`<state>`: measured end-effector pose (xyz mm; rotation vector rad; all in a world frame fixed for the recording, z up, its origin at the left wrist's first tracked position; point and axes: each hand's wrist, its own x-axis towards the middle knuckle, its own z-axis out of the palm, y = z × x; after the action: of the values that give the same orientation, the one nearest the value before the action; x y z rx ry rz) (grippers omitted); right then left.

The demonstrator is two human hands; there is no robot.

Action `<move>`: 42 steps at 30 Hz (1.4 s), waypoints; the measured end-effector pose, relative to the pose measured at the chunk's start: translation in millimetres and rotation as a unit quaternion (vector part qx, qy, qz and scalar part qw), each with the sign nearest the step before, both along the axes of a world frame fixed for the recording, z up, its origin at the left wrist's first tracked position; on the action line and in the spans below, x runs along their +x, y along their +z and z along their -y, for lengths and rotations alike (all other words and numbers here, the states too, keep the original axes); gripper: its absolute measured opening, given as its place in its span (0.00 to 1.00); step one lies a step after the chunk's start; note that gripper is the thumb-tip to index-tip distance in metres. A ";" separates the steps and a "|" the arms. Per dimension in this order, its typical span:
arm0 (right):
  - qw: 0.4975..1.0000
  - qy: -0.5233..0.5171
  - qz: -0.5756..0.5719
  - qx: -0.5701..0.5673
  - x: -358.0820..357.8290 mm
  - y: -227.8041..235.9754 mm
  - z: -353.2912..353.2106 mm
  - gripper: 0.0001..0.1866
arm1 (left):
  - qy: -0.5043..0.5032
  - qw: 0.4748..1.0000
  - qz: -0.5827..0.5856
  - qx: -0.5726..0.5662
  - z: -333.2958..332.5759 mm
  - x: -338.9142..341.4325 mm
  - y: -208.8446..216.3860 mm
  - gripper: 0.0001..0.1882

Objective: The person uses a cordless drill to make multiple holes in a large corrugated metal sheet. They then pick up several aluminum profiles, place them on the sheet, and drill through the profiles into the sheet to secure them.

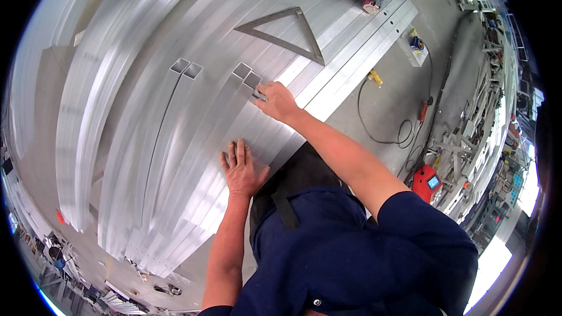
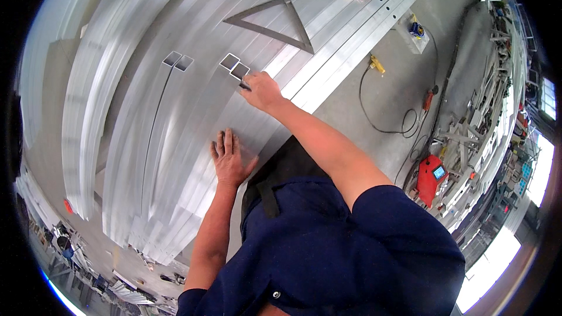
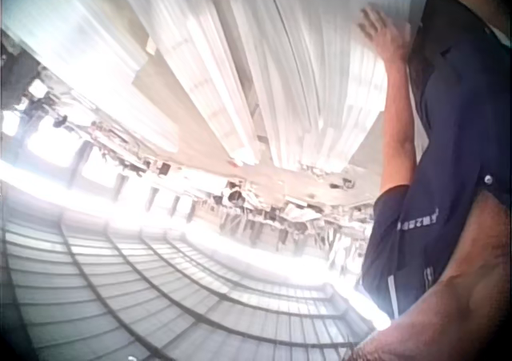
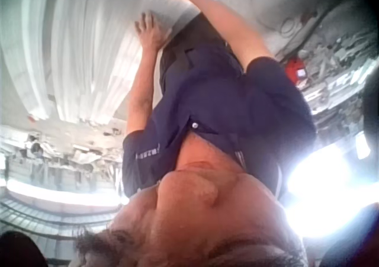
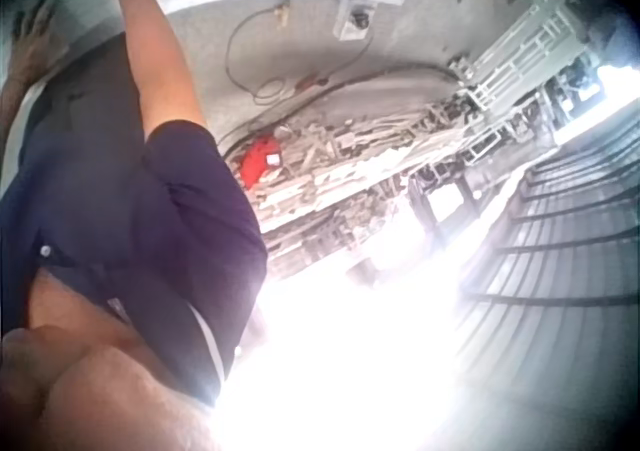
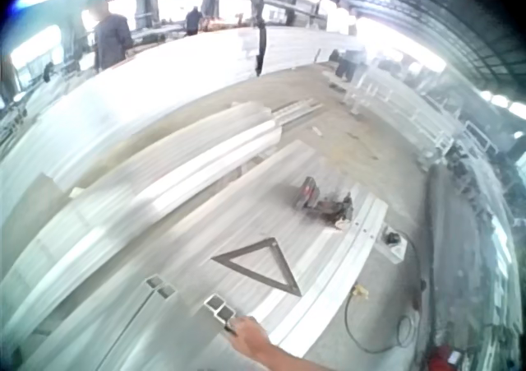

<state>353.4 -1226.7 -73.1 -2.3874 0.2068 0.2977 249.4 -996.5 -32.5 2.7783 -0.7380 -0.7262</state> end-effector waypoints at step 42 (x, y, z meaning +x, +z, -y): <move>0.992 -0.017 -0.005 0.127 -7.0 -18.2 -4.2 0.23 | 0.018 0.999 0.008 -0.026 -3.5 0.7 -2.3 0.49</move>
<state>346.4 -1222.5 -91.3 -2.1285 0.2012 0.3014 250.1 -993.0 -34.9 2.7459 -0.6986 -0.6693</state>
